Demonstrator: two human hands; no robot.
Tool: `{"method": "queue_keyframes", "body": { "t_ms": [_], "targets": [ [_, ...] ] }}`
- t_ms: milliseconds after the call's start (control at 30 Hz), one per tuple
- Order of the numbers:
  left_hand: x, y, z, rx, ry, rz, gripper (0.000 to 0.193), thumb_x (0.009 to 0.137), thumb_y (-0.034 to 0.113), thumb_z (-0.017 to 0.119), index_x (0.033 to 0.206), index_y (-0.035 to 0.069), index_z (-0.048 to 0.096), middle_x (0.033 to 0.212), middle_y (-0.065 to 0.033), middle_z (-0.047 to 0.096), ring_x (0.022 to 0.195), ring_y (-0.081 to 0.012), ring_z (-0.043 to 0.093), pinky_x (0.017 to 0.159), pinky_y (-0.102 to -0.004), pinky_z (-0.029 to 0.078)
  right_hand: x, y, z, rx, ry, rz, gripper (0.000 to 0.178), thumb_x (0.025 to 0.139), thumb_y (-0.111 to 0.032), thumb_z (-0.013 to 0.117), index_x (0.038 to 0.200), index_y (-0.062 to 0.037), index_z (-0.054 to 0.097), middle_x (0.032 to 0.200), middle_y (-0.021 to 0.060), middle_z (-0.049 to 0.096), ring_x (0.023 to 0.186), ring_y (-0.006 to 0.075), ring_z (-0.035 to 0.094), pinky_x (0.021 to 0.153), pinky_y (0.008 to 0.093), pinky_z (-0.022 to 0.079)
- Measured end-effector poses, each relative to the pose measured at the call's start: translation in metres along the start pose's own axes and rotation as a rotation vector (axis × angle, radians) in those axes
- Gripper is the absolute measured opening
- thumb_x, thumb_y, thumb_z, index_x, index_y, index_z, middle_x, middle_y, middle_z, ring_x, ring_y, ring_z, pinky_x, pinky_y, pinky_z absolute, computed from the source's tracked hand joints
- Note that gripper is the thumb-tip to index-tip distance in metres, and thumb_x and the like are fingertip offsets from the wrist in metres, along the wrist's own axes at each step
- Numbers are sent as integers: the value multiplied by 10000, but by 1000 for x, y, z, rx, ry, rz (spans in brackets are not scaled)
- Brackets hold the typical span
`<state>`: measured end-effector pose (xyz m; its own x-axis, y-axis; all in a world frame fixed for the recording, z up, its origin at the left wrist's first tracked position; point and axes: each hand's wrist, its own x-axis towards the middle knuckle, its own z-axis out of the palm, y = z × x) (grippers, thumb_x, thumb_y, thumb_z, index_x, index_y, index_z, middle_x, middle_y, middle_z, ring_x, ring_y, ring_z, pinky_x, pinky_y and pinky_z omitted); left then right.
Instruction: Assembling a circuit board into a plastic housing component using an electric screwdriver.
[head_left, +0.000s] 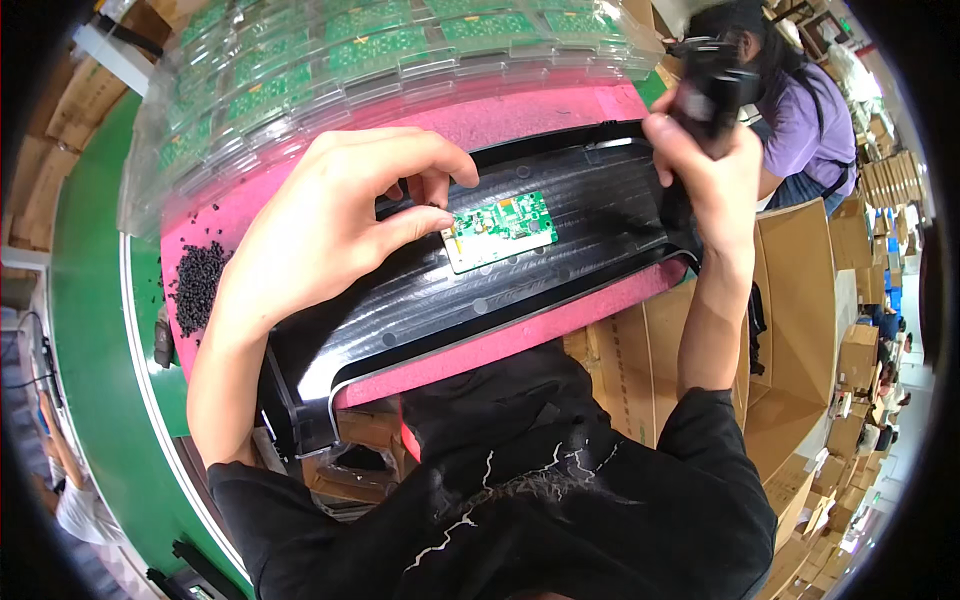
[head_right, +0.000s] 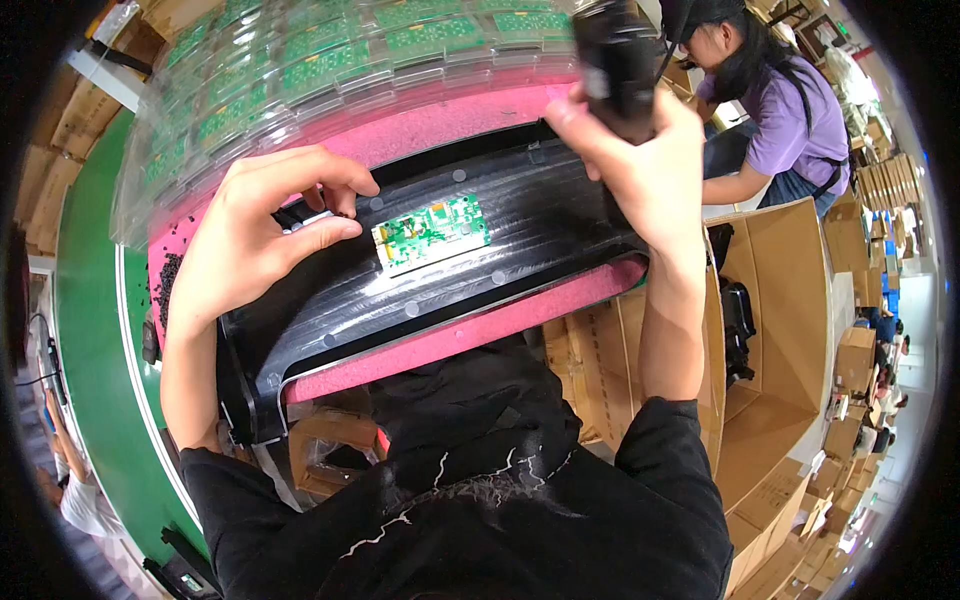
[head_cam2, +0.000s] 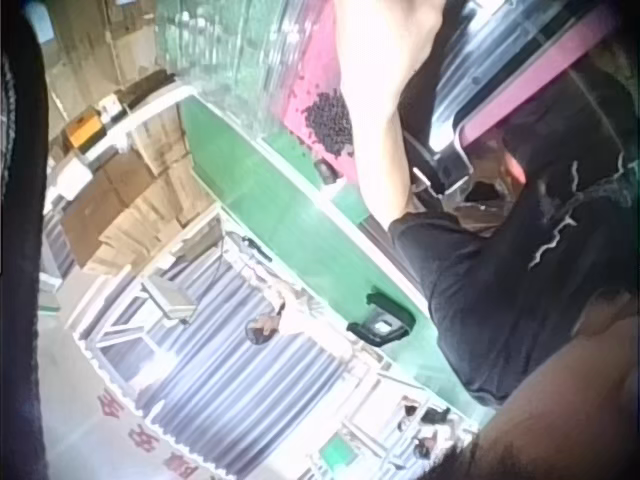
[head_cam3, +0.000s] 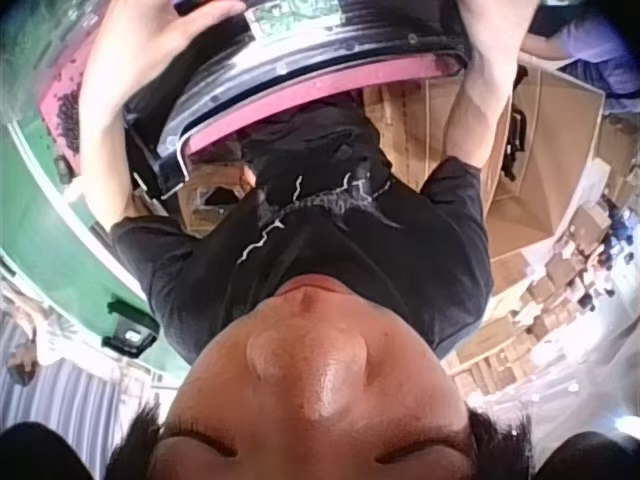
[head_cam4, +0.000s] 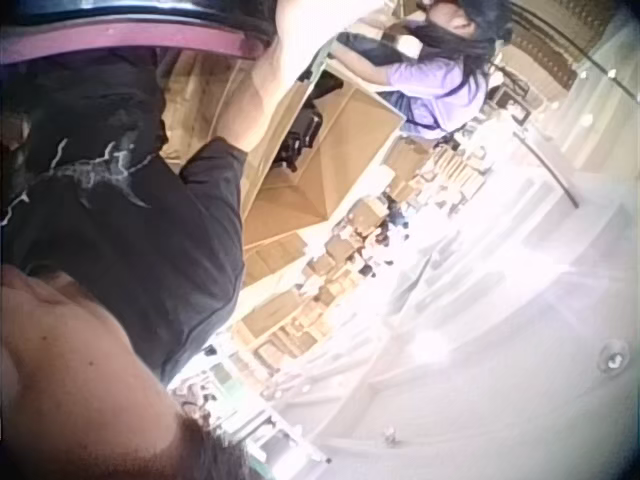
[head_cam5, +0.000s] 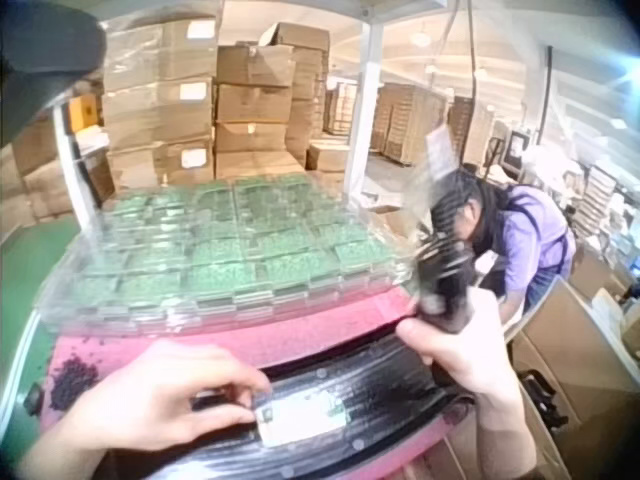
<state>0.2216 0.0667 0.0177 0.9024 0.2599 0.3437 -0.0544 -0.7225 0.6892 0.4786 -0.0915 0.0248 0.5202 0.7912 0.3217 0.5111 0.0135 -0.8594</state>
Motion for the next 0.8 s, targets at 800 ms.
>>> {"method": "queue_keyframes", "body": {
  "t_ms": [800],
  "targets": [
    [-5,16,5,-91,160,63,274,723,7,809,967,-36,694,836,-109,720,778,-203,717,705,-306,555,-19,-72,59,1600,-151,-299,301,913,-341,607,1017,-92,475,694,-64,485,593,58,484,698,255,446]
  ]
}}
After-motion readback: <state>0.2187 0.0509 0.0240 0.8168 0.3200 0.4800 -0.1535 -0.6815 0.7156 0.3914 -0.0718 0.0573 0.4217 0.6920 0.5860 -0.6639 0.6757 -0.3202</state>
